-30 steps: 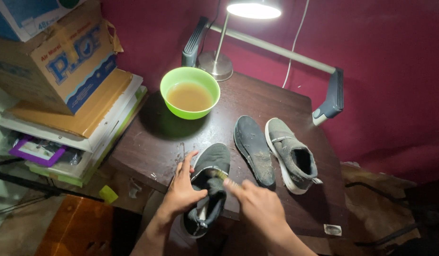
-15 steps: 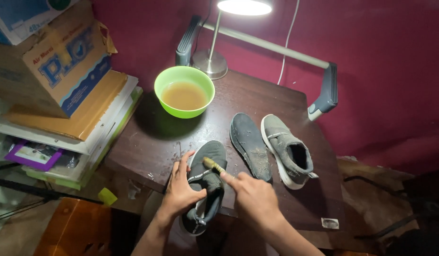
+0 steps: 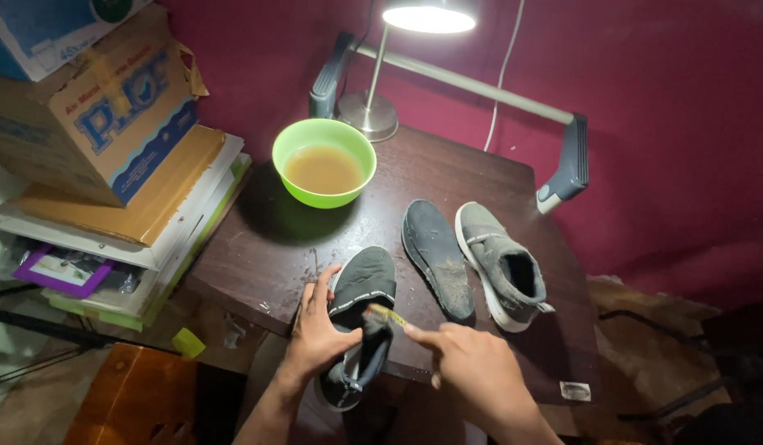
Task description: Cleaning the upper part of a black sneaker using a brush and cleaning solution at a repair bench.
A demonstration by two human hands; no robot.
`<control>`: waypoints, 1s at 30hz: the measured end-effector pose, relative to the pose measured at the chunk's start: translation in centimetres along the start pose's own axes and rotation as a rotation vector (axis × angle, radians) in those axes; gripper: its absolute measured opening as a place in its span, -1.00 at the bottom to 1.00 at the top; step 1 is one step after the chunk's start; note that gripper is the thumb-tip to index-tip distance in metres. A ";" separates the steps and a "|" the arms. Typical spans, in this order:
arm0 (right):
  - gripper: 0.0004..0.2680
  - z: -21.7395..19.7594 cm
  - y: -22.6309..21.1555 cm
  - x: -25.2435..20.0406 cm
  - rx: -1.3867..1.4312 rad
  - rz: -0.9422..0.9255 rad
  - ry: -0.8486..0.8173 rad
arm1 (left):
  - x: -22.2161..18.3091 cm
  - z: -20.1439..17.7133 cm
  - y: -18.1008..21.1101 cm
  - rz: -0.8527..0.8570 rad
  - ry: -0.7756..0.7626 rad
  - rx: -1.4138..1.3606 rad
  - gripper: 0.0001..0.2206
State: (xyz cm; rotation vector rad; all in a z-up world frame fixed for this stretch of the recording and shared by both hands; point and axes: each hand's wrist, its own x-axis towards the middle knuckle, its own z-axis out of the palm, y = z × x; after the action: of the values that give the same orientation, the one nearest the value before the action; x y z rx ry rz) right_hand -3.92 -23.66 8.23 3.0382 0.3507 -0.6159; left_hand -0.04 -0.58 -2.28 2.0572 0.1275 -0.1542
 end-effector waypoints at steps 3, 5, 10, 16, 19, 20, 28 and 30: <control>-0.45 -0.3 -1.8 0.8 -0.062 0.103 -0.085 | 0.2 0.1 -0.5 0.019 0.012 0.001 -0.04; -0.53 0.4 -2.9 2.0 -0.065 0.121 -0.046 | 0.3 0.0 -0.4 0.014 0.000 0.006 -0.02; -0.60 3.6 -3.6 2.9 -0.111 -0.285 0.378 | 0.7 0.1 -0.7 0.023 0.004 0.014 0.03; -0.58 -0.8 -4.8 2.0 -0.044 0.006 0.103 | 0.5 0.3 -1.3 0.038 0.010 0.022 0.01; -0.55 -1.9 -4.9 0.9 0.094 -0.121 -0.188 | 0.5 0.6 -1.5 0.023 -0.017 0.015 0.14; -0.58 -0.8 -3.9 1.9 0.030 -0.085 -0.070 | 0.2 0.5 -1.2 0.019 -0.003 0.009 0.07; -0.56 -2.1 -3.8 2.3 0.059 -0.156 -0.025 | 0.2 0.5 -1.1 0.004 -0.023 0.020 0.06; -0.50 -1.6 -2.6 4.5 -0.063 -0.019 0.035 | 0.1 0.1 -0.2 -0.023 -0.009 0.033 -0.01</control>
State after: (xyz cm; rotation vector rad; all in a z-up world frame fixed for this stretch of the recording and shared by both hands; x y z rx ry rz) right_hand 0.10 -20.08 8.01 2.9926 0.3924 -0.5419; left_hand 0.00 -0.58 -2.53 2.0879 0.1437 -0.1803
